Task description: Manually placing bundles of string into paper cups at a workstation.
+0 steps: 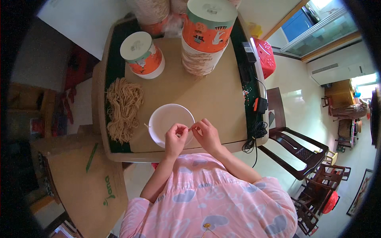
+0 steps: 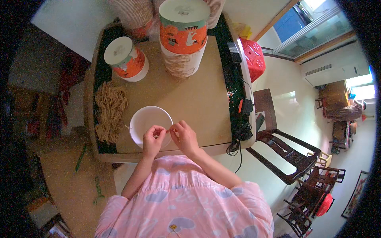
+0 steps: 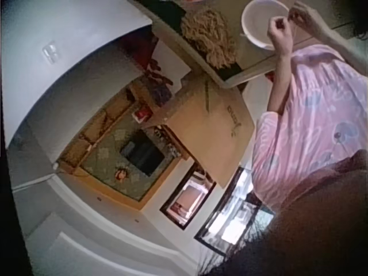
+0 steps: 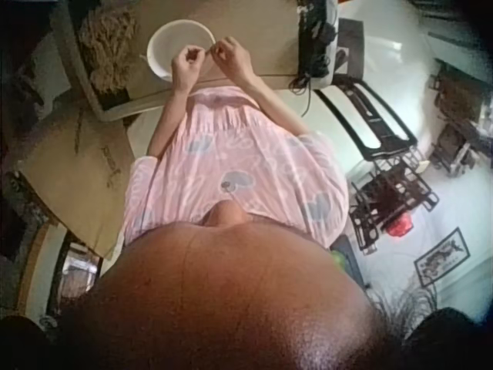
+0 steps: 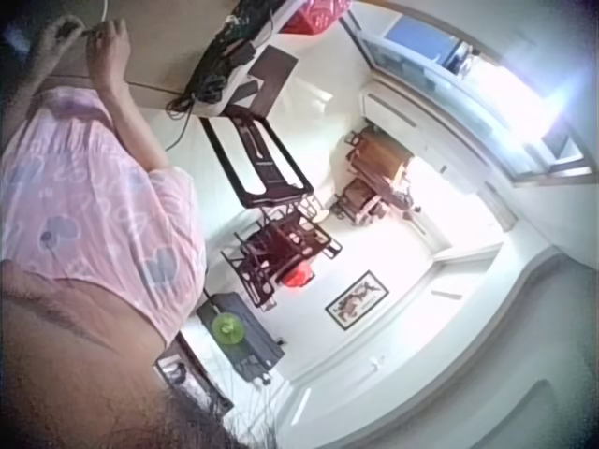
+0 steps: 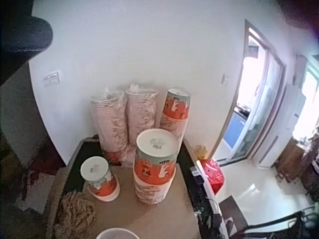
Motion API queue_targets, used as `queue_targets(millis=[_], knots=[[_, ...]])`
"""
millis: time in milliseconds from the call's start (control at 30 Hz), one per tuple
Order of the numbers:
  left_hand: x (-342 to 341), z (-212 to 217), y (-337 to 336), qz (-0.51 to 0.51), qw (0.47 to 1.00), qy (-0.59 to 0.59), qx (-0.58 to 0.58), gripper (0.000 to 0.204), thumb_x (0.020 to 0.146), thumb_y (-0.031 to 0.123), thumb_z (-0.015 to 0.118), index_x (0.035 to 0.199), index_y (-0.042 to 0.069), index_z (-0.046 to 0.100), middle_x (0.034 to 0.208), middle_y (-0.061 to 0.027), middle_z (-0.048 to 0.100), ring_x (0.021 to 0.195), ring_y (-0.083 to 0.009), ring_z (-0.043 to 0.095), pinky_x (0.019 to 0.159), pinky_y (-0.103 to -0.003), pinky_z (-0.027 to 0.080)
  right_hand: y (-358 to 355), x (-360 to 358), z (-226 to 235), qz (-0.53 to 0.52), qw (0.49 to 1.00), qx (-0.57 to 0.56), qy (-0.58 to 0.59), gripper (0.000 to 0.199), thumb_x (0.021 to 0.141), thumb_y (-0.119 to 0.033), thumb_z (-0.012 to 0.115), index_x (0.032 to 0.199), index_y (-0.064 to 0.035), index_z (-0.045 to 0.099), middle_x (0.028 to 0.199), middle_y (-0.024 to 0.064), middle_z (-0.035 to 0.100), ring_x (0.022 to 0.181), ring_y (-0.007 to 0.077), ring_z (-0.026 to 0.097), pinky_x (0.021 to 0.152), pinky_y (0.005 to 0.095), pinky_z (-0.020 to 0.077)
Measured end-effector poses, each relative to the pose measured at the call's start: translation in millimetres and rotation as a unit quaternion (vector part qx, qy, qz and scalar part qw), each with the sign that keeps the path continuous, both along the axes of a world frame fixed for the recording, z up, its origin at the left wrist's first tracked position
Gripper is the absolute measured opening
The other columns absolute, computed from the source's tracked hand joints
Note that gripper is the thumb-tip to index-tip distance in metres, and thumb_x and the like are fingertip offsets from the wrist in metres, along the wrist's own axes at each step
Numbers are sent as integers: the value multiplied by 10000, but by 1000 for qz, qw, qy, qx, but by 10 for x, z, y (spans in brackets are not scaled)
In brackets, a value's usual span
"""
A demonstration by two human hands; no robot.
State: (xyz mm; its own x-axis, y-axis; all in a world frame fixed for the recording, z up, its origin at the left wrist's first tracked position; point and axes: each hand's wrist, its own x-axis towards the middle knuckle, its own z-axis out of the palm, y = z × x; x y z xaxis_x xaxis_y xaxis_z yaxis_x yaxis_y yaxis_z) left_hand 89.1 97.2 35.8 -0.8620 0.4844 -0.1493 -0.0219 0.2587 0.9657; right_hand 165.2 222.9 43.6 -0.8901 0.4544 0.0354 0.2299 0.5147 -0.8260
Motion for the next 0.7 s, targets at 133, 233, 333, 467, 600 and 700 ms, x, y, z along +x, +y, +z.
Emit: queue_targets(millis=[133,233,333,467,600,700], knots=[[9,30,-2,0,1000,-1,-4,59,815,50,602,853,7,614,738,-43,638,653,-106,598,631,-248,482,16,-6,34,19,1000,1,-13,75,782,-108,627,849,-77,619,816,117,557,747,312,586,630,389,481],[-6,66,17,16,1000,-14,3,72,817,59,610,866,7,620,749,-53,645,654,-114,605,630,-260,488,16,-15,38,19,1000,16,-15,71,778,-107,625,840,-75,623,812,115,553,749,309,584,634,387,480],[-13,121,34,-43,997,41,-49,93,814,70,623,888,13,627,780,-83,657,667,-146,622,628,-274,493,9,-17,29,19,999,28,-9,65,771,-108,627,825,-72,625,804,115,547,750,308,581,640,382,481],[-2,104,74,-68,982,136,-112,107,775,71,642,871,26,632,781,-122,639,680,-263,623,617,-342,495,-1,-32,50,17,999,46,-13,53,768,-108,624,803,-68,624,800,115,543,752,306,579,643,384,480],[22,130,104,-67,961,235,-131,63,740,61,643,784,30,610,739,-126,617,680,-324,600,616,-397,484,12,-43,65,25,997,71,-16,44,773,-113,613,783,-72,621,797,113,543,741,309,573,635,397,477],[23,119,95,-47,969,199,-137,55,731,55,637,748,34,589,745,-123,615,673,-322,594,618,-396,483,34,-52,71,33,996,78,-20,46,774,-120,610,776,-74,616,794,112,543,733,313,569,629,404,474]])
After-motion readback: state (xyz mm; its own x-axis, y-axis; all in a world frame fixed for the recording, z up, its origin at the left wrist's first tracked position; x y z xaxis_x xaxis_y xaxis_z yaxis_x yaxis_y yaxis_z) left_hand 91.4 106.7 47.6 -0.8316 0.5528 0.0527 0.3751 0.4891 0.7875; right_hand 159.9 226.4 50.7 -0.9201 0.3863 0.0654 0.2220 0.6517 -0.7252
